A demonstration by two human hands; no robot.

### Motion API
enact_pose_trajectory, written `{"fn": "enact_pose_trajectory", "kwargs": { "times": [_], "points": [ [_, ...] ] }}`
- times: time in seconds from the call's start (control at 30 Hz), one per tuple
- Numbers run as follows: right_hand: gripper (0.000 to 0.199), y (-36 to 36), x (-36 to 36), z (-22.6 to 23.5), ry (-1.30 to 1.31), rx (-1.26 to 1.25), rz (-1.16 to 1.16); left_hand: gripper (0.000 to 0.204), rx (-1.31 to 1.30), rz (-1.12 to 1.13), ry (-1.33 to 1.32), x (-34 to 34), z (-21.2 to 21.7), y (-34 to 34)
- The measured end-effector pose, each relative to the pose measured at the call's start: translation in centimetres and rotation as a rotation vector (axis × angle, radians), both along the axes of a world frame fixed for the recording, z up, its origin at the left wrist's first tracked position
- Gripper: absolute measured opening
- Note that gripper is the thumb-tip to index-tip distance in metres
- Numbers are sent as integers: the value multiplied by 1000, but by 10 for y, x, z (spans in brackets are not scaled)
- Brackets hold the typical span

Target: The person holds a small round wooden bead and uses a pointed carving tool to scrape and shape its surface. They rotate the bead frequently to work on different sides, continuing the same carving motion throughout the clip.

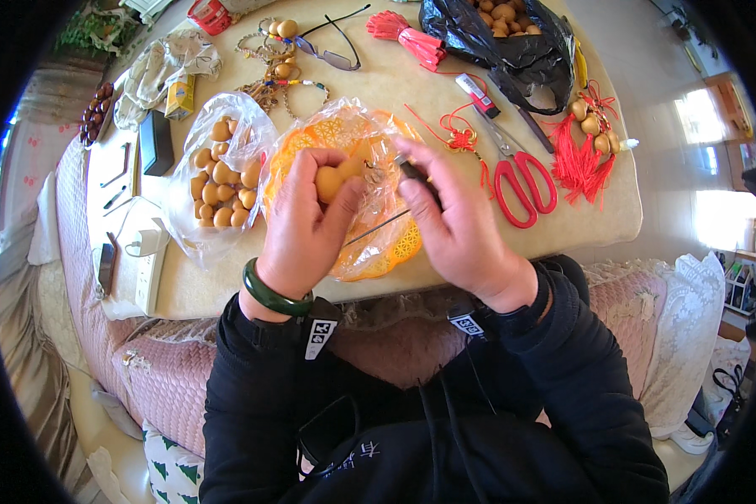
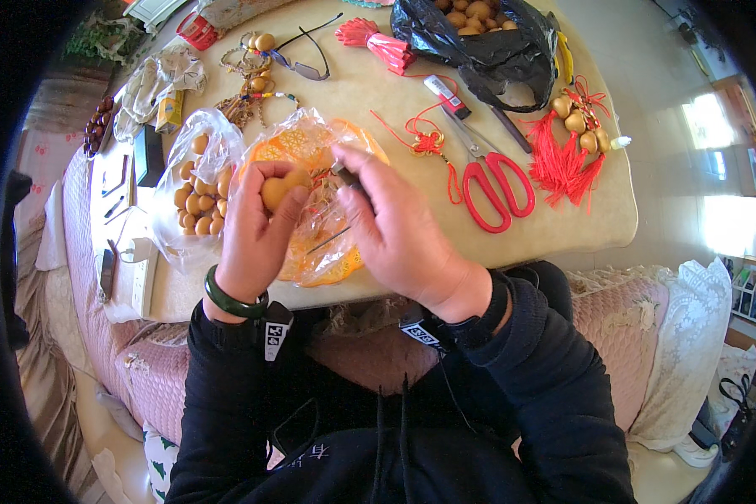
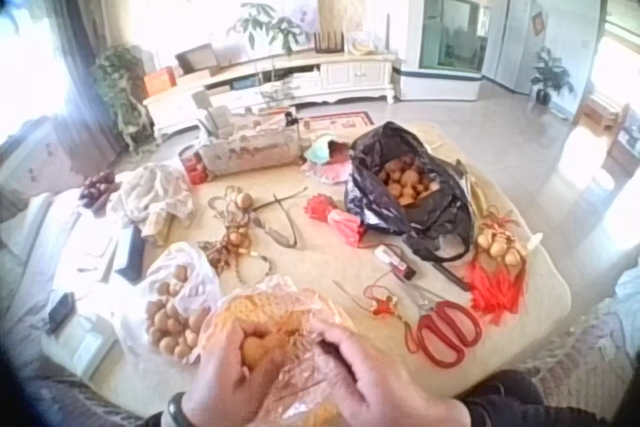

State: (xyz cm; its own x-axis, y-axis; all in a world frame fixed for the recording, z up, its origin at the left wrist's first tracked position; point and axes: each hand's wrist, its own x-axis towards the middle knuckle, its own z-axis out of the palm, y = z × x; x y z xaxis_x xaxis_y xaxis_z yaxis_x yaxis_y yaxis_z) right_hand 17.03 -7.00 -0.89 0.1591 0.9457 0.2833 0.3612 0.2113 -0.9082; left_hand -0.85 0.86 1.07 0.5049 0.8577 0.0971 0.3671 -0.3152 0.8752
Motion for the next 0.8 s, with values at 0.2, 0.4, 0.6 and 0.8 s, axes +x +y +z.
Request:
{"fn": "enact_pose_trajectory", "kwargs": {
  "times": [0.2,0.4,0.6,0.8],
  "points": [
    [41,1,7,1,295,-182,48,28,-515,4,-401,-6,-14,13],
    [42,-1,-1,2,462,-115,-6,23,-638,71,-703,1,-14,8],
    [48,-1,-23,-9,191,28,93,24,-649,12,-749,22,-17,-15],
    [51,-4,-24,-10,272,-63,57,28,-691,19,-771,23,-15,-19]
  ]
}}
